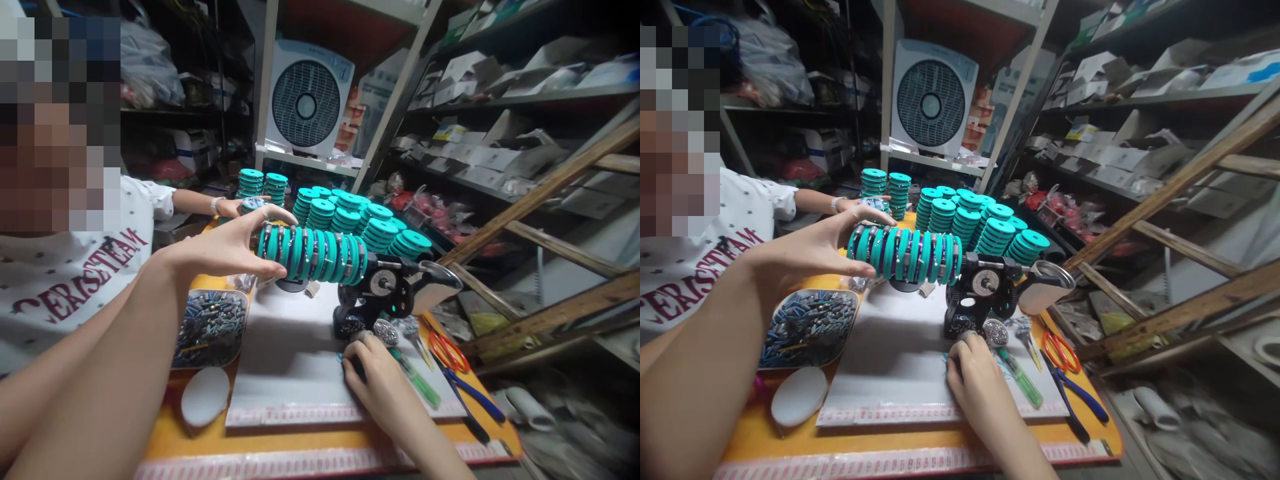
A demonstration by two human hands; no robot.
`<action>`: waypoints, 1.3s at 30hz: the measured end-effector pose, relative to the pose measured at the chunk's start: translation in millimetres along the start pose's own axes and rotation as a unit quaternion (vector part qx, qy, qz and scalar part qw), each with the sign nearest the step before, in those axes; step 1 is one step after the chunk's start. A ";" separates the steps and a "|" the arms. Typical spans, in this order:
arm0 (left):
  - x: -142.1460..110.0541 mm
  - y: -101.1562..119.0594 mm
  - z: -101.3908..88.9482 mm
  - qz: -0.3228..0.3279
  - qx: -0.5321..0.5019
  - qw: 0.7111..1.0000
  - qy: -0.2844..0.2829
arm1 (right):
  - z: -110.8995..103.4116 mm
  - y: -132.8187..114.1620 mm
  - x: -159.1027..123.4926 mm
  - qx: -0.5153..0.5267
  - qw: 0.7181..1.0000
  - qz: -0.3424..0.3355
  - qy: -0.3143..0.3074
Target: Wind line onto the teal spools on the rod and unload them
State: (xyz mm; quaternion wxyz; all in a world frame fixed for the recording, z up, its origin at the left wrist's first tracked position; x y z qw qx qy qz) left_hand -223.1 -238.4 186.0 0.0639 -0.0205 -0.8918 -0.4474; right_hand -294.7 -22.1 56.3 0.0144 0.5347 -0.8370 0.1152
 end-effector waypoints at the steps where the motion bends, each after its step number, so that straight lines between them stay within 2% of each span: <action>1: 0.0 1.0 0.0 0.005 -0.003 1.000 0.000 | -1.0 -0.2 0.1 -0.001 1.000 -0.003 0.002; 7: 1.5 -2.9 2.9 0.017 -0.046 0.999 -0.015 | -16.1 5.1 -5.5 0.069 0.996 -0.003 0.049; 12: 2.2 -2.2 0.6 0.037 -0.024 0.999 -0.017 | -32.9 -13.8 -8.2 0.069 0.993 -0.052 0.076; 14: 2.6 -3.3 0.4 0.036 -0.010 0.999 -0.023 | -50.5 -29.2 -7.0 0.066 0.988 -0.089 0.108; 18: 3.5 -5.2 -0.1 0.043 0.006 0.999 -0.030 | -101.1 -63.5 4.7 0.047 0.966 -0.160 0.198; 21: 4.0 -4.2 0.0 0.058 0.007 0.998 -0.034 | -136.9 -85.0 25.3 0.046 0.950 -0.189 0.246; 24: 4.2 -3.8 0.9 0.052 0.006 0.997 -0.047 | -159.8 -105.7 47.3 0.033 0.934 -0.219 0.279; 27: 2.9 1.4 -2.1 0.061 0.051 0.996 -0.039 | -167.6 -118.7 64.0 0.019 0.924 -0.231 0.305; 30: 1.6 2.6 -5.6 0.054 0.088 0.994 -0.023 | -165.9 -122.8 73.6 0.012 0.919 -0.224 0.325; 34: 1.6 -1.8 -4.1 0.036 0.081 0.996 -0.032 | -160.3 -124.4 78.6 -0.007 0.921 -0.219 0.322; 39: 1.8 0.0 -3.6 0.060 0.070 0.995 -0.030 | -157.7 -122.9 80.4 -0.027 0.926 -0.208 0.315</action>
Point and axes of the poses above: each hand's wrist, its own x-axis towards the middle knuckle, its own z-axis out of the palm, y = z × x, the point moved 9 cm from there along x, towards the middle knuckle, and after that the axes turned 11 degrees about -y, right-handed, at the moved point
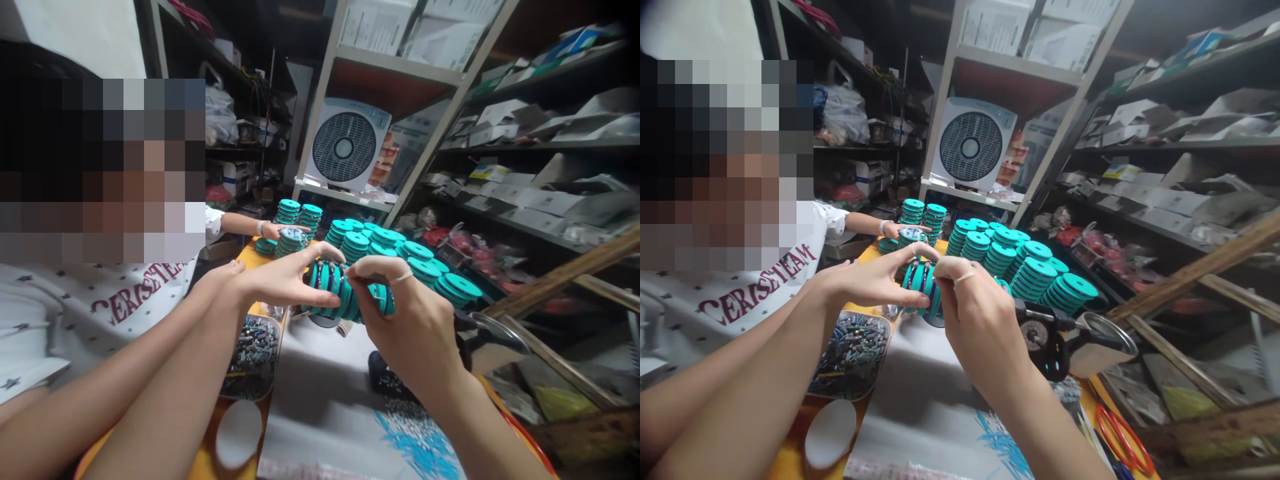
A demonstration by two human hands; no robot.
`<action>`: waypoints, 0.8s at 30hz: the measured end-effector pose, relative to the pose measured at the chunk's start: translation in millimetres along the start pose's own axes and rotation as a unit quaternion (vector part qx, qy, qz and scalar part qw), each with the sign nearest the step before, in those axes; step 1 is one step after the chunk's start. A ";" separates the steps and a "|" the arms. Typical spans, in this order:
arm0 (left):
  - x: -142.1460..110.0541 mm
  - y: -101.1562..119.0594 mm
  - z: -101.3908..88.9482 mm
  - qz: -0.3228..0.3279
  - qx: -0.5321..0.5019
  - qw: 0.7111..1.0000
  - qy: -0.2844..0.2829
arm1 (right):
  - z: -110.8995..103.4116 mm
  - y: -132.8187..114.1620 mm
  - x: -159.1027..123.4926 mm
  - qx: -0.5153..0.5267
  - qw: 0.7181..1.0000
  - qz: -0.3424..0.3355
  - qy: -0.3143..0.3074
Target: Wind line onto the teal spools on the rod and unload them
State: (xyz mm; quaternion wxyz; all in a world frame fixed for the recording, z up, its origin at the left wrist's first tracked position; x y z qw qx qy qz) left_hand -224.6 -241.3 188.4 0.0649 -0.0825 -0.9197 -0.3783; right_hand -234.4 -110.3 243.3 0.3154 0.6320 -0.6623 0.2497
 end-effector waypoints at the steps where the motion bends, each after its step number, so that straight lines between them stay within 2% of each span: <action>1: 0.1 0.0 0.1 0.002 -0.003 1.000 0.000 | 0.0 0.2 0.0 -0.004 1.000 0.001 0.001; 8: 0.8 -2.3 0.1 -0.001 0.002 1.000 0.004 | -0.4 -1.4 0.7 -0.004 1.000 -0.014 0.007; 15: 0.8 -0.9 -0.2 0.015 0.006 1.000 0.009 | 8.8 -2.9 -1.0 0.012 0.997 -0.047 -0.054; 24: 0.2 -0.4 -1.5 0.018 0.013 1.000 0.009 | 6.2 3.7 -3.1 0.022 0.997 -0.039 -0.064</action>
Point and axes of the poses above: each hand's wrist, its own x-axis towards the middle knuckle, its own z-axis out of the palm, y = z × x, the point moved 9 cm from there along x, towards the middle knuckle, and after that the axes turned 11 degrees about -y, right-handed, at the moved point
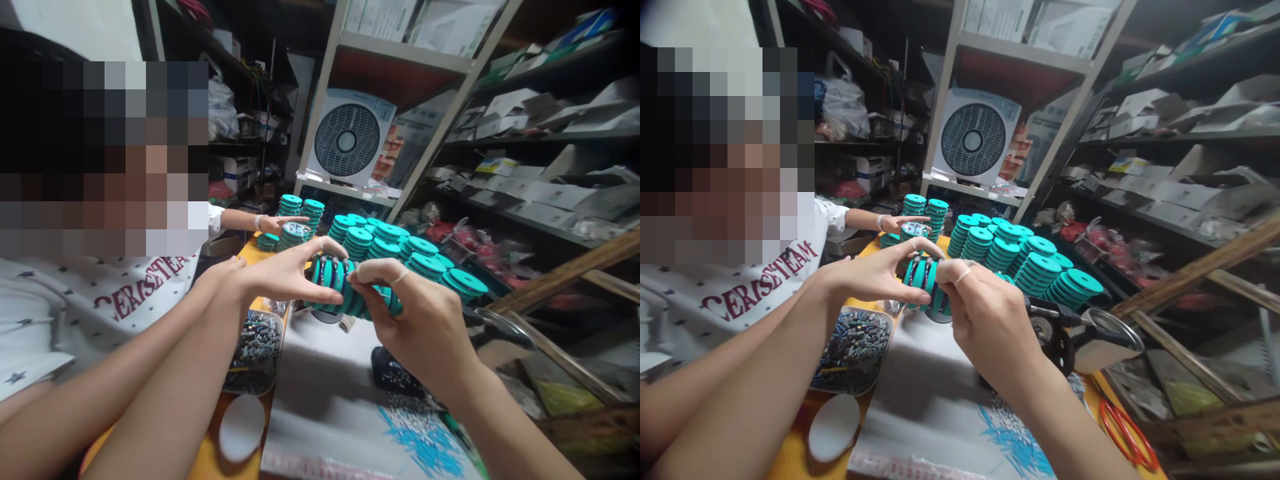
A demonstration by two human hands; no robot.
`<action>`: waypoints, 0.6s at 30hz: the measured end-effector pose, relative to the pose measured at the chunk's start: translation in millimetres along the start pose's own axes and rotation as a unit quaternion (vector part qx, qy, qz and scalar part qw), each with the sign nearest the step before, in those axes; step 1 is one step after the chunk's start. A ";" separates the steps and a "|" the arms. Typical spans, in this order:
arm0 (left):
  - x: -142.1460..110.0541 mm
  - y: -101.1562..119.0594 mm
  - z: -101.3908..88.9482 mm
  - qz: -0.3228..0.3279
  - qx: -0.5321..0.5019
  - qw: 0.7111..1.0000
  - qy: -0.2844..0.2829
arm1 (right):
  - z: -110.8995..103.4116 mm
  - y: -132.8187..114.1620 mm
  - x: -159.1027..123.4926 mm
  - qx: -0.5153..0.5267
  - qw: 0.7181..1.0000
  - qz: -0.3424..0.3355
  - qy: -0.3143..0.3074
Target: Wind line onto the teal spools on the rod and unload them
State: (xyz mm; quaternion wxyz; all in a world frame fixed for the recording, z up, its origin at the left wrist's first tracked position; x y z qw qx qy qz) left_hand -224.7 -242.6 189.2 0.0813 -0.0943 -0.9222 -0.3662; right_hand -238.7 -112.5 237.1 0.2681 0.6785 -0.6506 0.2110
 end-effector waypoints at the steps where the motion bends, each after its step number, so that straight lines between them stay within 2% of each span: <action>1: 0.1 -0.5 0.1 -0.002 0.002 1.000 -0.001 | 0.1 -0.2 -0.8 0.003 1.000 -0.006 -0.002; 7: 0.4 -1.2 1.4 0.007 -0.018 1.000 -0.001 | 5.6 -5.0 -3.5 -0.012 0.998 -0.049 -0.033; 14: 1.1 -6.0 3.2 -0.003 -0.020 1.000 0.003 | 10.0 -24.7 -3.5 -0.057 0.986 -0.133 -0.084; 16: 1.2 -6.2 3.0 -0.004 -0.010 1.000 0.006 | 11.2 -25.1 -4.6 -0.063 0.984 -0.137 -0.090; 18: 1.3 -5.6 2.6 0.000 -0.010 1.000 0.008 | 7.5 -18.5 -5.4 -0.041 0.991 -0.108 -0.062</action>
Point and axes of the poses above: each hand's wrist, its own x-axis towards the middle knuckle, its own z-axis out of the palm, y = z × x, the point moved 9 cm from there along x, towards the middle knuckle, and after that the axes turned 11 degrees about -y, right-handed, at the moved point
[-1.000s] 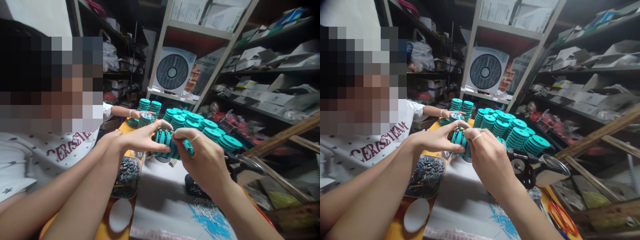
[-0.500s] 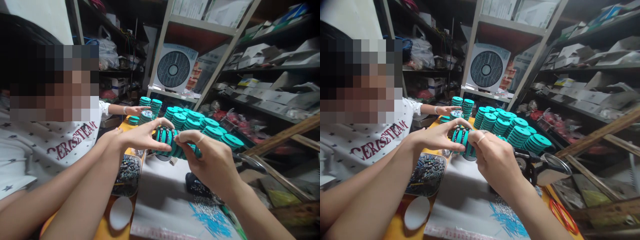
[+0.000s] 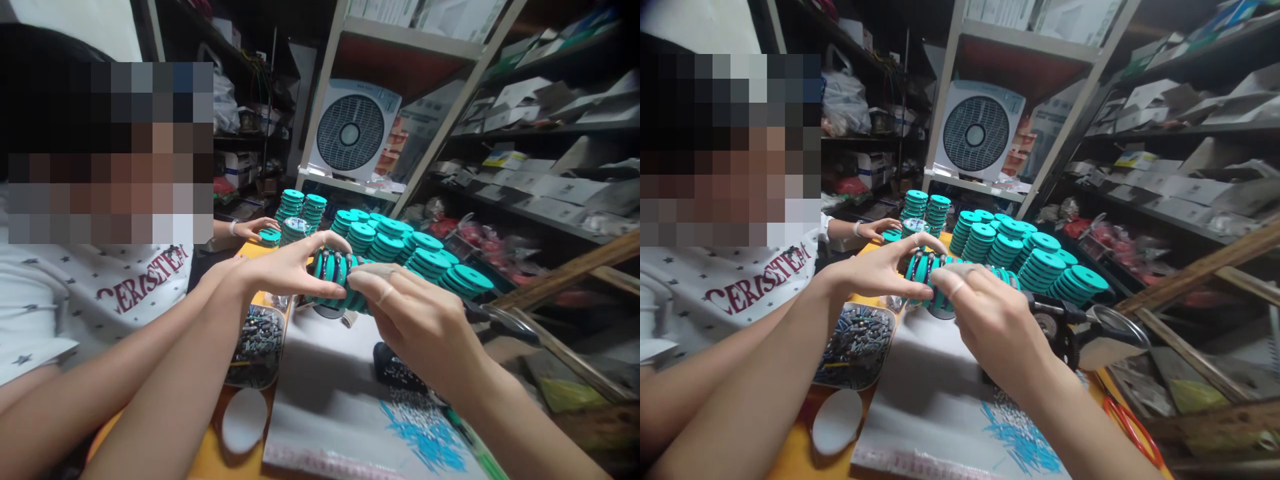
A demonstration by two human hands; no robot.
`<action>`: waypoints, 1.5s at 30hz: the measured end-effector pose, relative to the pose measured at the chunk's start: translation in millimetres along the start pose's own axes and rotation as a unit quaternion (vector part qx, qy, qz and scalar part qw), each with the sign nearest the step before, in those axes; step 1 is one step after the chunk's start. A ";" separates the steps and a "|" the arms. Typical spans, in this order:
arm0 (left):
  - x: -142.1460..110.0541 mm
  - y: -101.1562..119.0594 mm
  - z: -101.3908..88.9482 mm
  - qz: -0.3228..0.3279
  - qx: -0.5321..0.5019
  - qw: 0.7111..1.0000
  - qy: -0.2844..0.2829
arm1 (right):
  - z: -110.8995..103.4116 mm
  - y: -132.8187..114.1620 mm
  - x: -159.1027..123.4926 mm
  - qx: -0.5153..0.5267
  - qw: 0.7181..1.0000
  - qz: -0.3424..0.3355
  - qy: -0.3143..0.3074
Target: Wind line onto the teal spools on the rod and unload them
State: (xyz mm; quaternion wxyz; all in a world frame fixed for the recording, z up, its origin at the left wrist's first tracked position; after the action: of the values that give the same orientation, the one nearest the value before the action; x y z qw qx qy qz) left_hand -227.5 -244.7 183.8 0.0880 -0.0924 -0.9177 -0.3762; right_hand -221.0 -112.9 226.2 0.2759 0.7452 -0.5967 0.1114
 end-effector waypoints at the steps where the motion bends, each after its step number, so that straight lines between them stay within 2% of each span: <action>1: 0.0 0.1 -0.3 0.002 -0.003 1.000 0.001 | -2.0 4.8 -2.3 0.012 0.999 0.022 0.022; 4: -0.2 -0.3 -0.9 0.005 -0.012 1.000 0.000 | -1.5 11.6 -9.8 0.024 0.997 0.049 0.059; 8: 0.6 -0.3 -1.0 0.015 -0.015 1.000 0.002 | 6.9 4.9 -17.2 0.007 0.999 0.002 0.052; 14: 0.8 -0.9 -0.9 0.007 -0.019 1.000 0.005 | 9.1 -1.4 -23.8 -0.045 0.997 -0.029 0.059; 16: 0.2 0.2 -0.6 0.000 -0.021 1.000 -0.004 | 13.9 -4.6 -23.6 -0.068 0.996 -0.042 0.043; 19: -1.2 1.0 -1.1 -0.014 -0.004 1.000 -0.012 | 25.8 -6.8 -26.2 -0.075 0.996 -0.052 -0.015; 21: -2.5 1.5 -1.9 -0.010 -0.008 1.000 -0.011 | 26.7 -3.4 -34.5 -0.055 0.997 -0.029 -0.035; 24: -5.4 -0.5 -2.2 -0.005 -0.042 0.999 -0.011 | 8.6 9.7 -60.2 -0.005 0.998 0.066 0.005; 27: -8.5 -5.2 -2.5 -0.027 -0.055 0.998 -0.016 | -1.6 17.3 -91.6 0.069 0.986 0.154 -0.009; 31: -8.5 -6.5 -2.9 -0.031 -0.090 0.995 -0.025 | -9.2 6.6 -122.5 0.093 0.979 0.182 -0.002; 33: -7.6 -5.6 -5.0 -0.020 -0.092 0.995 -0.016 | 2.1 5.7 -135.6 0.099 0.973 0.207 -0.026; 37: -7.5 -6.1 -5.1 -0.023 -0.092 0.995 -0.010 | 56.5 15.3 -167.0 0.139 0.933 0.286 -0.169; 39: -7.9 -5.5 -3.8 -0.025 -0.102 0.994 -0.016 | 76.0 18.8 -180.0 0.137 0.918 0.306 -0.213; 45: -6.9 -4.5 -4.1 -0.021 -0.116 0.993 -0.016 | 94.3 18.6 -195.4 0.171 0.901 0.332 -0.221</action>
State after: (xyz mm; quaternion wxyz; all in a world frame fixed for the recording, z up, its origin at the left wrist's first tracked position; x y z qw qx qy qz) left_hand -221.5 -251.5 182.0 0.0543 -0.0884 -0.8707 -0.4808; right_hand -305.5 -4.9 57.0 -0.0472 0.5449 -0.8271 0.1295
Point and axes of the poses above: each hand's wrist, its own x-axis towards the middle knuckle, its own z-axis out of the palm, y = z × x, the point moved 9 cm from there along x, towards the middle knuckle, and after that the axes turned 11 degrees about -y, right-handed, at the moved point
